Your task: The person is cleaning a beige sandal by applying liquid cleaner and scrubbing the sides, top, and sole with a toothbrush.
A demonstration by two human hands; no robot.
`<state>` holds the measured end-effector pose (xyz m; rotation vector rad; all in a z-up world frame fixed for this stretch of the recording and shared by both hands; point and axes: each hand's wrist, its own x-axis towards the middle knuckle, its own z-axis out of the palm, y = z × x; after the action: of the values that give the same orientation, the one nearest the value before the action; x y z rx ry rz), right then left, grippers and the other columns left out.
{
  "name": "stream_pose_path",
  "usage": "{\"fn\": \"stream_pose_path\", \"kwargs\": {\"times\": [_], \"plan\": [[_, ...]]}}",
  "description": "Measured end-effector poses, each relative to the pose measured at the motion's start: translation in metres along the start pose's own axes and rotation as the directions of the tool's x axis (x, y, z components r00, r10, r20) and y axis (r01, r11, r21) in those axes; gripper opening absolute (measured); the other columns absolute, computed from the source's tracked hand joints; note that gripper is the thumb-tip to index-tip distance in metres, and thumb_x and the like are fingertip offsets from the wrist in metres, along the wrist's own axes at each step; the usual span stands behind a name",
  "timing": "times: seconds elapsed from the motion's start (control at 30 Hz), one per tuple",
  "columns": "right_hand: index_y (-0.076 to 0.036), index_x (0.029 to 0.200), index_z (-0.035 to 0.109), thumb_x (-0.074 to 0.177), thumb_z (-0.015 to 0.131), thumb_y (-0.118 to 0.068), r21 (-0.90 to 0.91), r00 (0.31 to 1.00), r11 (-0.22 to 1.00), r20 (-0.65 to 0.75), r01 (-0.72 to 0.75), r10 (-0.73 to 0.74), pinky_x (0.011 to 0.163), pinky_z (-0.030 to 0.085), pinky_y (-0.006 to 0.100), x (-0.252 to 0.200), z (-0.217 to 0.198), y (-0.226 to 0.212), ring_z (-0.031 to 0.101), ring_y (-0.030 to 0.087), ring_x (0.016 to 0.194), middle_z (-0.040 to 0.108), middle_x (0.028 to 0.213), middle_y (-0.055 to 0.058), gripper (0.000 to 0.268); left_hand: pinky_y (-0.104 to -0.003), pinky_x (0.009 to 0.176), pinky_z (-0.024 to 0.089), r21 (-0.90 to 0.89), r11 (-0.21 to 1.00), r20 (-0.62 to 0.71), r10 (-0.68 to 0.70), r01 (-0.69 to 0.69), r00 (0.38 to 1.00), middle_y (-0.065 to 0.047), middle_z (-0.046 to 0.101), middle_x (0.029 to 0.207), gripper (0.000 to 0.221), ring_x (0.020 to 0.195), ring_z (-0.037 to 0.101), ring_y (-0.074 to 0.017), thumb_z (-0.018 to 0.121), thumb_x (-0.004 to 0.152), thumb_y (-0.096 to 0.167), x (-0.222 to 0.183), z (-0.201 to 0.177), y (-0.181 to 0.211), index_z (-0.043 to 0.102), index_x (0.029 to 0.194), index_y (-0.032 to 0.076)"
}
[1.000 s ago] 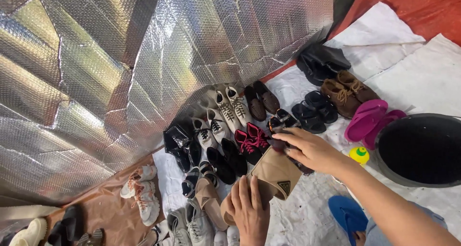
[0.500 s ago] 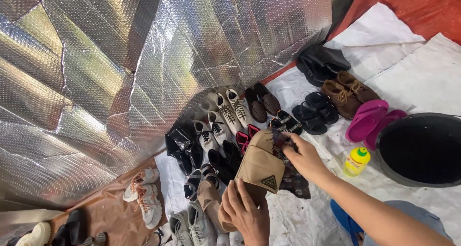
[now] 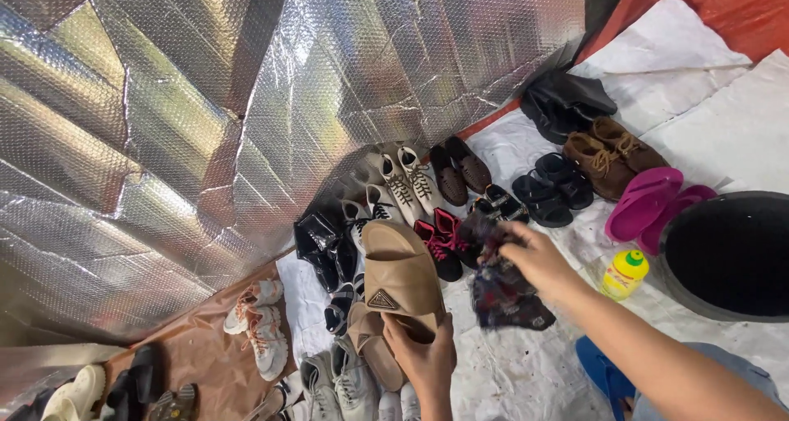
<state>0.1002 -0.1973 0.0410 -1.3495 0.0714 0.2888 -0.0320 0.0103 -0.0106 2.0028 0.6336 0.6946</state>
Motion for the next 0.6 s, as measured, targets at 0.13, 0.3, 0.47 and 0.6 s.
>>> {"fn": "stream_pose_path", "kwargs": {"times": [0.13, 0.3, 0.47, 0.6], "plan": [[-0.002, 0.148, 0.059, 0.09, 0.06, 0.006, -0.008, 0.984, 0.985, -0.039, 0.171, -0.171, 0.088, 0.056, 0.032, -0.008, -0.002, -0.025, 0.075, 0.024, 0.098, 0.077, 0.121, 0.017, 0.059, -0.04, 0.103, 0.055, -0.121, 0.977, 0.127, -0.16, 0.176, 0.979, -0.014, 0.061, 0.135, 0.118, 0.121, 0.067, -0.0289, 0.097, 0.065, 0.024, -0.005, 0.008, -0.01, 0.035, 0.164, 0.007], [-0.002, 0.132, 0.071, 0.089, 0.074, -0.004, -0.474, 0.756, 0.667, -0.006, 0.574, -0.655, 0.081, 0.057, 0.026, -0.025, 0.008, -0.037, 0.074, 0.015, 0.093, 0.079, 0.124, 0.007, 0.043, -0.037, 0.098, 0.058, -0.412, 0.825, 0.445, -0.188, 0.387, 0.875, -0.016, 0.077, 0.133, 0.088, 0.112, 0.074, -0.026, 0.081, 0.073, 0.007, -0.019, 0.009, 0.027, 0.053, 0.156, 0.012], [-0.016, 0.135, 0.07, 0.084, 0.078, -0.002, -0.555, 0.525, 0.298, 0.311, 0.777, -0.792, 0.077, 0.06, 0.025, -0.018, 0.024, -0.008, 0.067, 0.018, 0.1, 0.073, 0.142, 0.006, 0.054, -0.034, 0.091, 0.06, -0.438, 0.799, 0.497, -0.165, 0.411, 0.852, -0.016, 0.08, 0.123, 0.075, 0.105, 0.074, -0.0237, 0.08, 0.075, 0.006, -0.028, 0.015, 0.04, 0.061, 0.148, 0.007], [-0.01, 0.127, 0.072, 0.08, 0.079, -0.005, -0.609, 0.46, 0.075, 0.506, 0.79, -0.73, 0.07, 0.059, 0.03, -0.038, 0.033, 0.004, 0.066, 0.024, 0.097, 0.069, 0.144, 0.008, 0.047, -0.036, 0.095, 0.058, -0.392, 0.794, 0.461, -0.268, 0.465, 0.846, -0.018, 0.082, 0.123, 0.078, 0.109, 0.074, -0.0259, 0.084, 0.075, 0.016, -0.022, 0.016, 0.031, 0.063, 0.149, 0.005]]}}
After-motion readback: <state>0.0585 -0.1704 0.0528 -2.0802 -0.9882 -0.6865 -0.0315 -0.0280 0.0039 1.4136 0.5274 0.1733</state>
